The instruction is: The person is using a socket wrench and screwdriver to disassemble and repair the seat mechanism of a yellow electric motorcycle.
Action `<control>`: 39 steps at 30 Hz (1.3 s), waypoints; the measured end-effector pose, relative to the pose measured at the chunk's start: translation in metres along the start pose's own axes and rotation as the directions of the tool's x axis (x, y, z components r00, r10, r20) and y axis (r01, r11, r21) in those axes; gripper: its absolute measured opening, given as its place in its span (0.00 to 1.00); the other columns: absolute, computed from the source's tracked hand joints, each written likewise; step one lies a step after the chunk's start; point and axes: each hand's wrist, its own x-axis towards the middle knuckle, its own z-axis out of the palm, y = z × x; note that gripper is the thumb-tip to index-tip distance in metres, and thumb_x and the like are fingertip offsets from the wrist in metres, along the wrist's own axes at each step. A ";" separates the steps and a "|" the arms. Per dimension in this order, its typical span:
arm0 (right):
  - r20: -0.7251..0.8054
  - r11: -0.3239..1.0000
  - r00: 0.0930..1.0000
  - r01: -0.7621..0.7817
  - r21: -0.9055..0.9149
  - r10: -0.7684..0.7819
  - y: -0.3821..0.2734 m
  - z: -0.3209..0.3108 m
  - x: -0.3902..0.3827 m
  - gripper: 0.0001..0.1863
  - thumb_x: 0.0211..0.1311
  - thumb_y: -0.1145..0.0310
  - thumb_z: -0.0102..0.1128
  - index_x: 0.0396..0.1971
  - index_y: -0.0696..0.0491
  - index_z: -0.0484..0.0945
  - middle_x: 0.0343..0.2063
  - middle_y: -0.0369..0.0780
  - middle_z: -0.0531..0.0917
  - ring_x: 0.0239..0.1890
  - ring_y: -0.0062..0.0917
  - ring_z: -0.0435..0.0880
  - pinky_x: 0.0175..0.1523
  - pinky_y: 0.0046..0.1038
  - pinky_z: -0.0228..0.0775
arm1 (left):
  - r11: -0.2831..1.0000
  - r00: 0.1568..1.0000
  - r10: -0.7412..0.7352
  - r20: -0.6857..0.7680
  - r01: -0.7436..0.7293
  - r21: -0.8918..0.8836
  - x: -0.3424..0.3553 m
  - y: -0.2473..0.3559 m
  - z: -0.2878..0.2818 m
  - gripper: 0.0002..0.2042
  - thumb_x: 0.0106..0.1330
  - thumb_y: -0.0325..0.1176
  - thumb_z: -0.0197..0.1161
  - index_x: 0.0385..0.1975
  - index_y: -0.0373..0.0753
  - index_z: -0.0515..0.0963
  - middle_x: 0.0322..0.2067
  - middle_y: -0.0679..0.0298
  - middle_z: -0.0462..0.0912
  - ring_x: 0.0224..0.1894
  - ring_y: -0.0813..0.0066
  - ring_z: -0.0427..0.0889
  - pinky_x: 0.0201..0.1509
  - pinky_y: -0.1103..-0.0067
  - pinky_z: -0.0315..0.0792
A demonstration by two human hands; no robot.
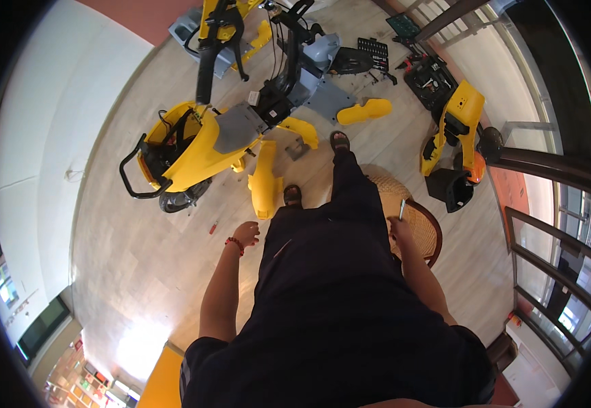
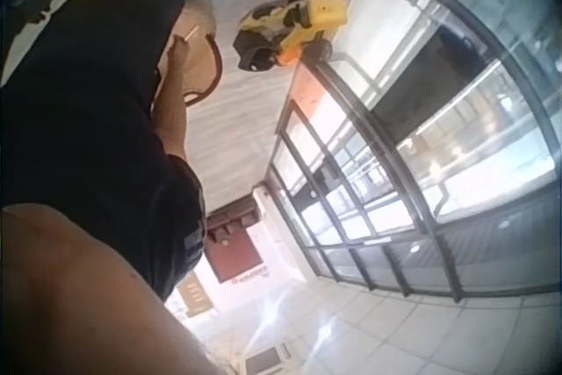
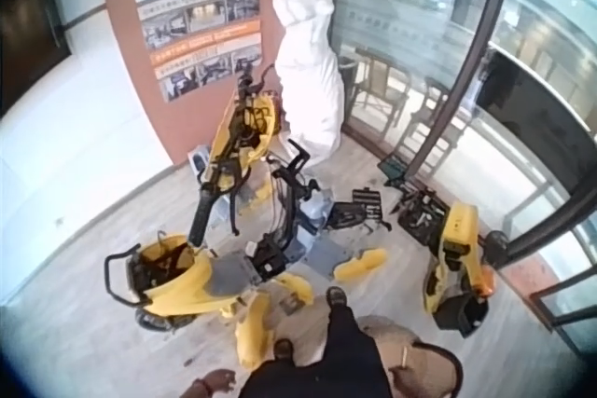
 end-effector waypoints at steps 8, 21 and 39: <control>0.373 0.499 0.894 0.448 -0.742 -0.248 -0.171 -0.004 0.036 0.30 0.56 0.43 0.60 0.35 0.62 0.80 0.28 0.50 0.82 0.35 0.43 0.83 0.40 0.38 0.72 | 0.962 0.969 -0.244 -0.032 0.246 0.115 -0.005 0.141 0.087 0.31 0.63 0.58 0.51 0.58 0.40 0.67 0.40 0.51 0.81 0.35 0.58 0.83 0.34 0.67 0.79; 0.685 0.426 0.626 0.541 -0.725 0.372 -0.329 -0.076 0.066 0.15 0.56 0.59 0.62 0.25 0.57 0.78 0.19 0.41 0.78 0.25 0.29 0.78 0.33 0.31 0.68 | 1.000 1.000 -0.023 -0.002 0.023 -0.021 -0.118 0.188 0.208 0.14 0.68 0.37 0.53 0.42 0.33 0.77 0.38 0.48 0.82 0.46 0.51 0.80 0.49 0.65 0.72; 0.859 0.132 0.510 0.849 -0.512 0.055 -0.333 0.178 0.241 0.15 0.57 0.57 0.59 0.30 0.56 0.78 0.24 0.49 0.80 0.31 0.43 0.80 0.37 0.37 0.69 | 0.979 0.964 -0.095 -0.247 0.136 0.154 0.070 0.100 0.148 0.12 0.63 0.36 0.55 0.44 0.42 0.77 0.35 0.52 0.81 0.39 0.53 0.81 0.44 0.63 0.74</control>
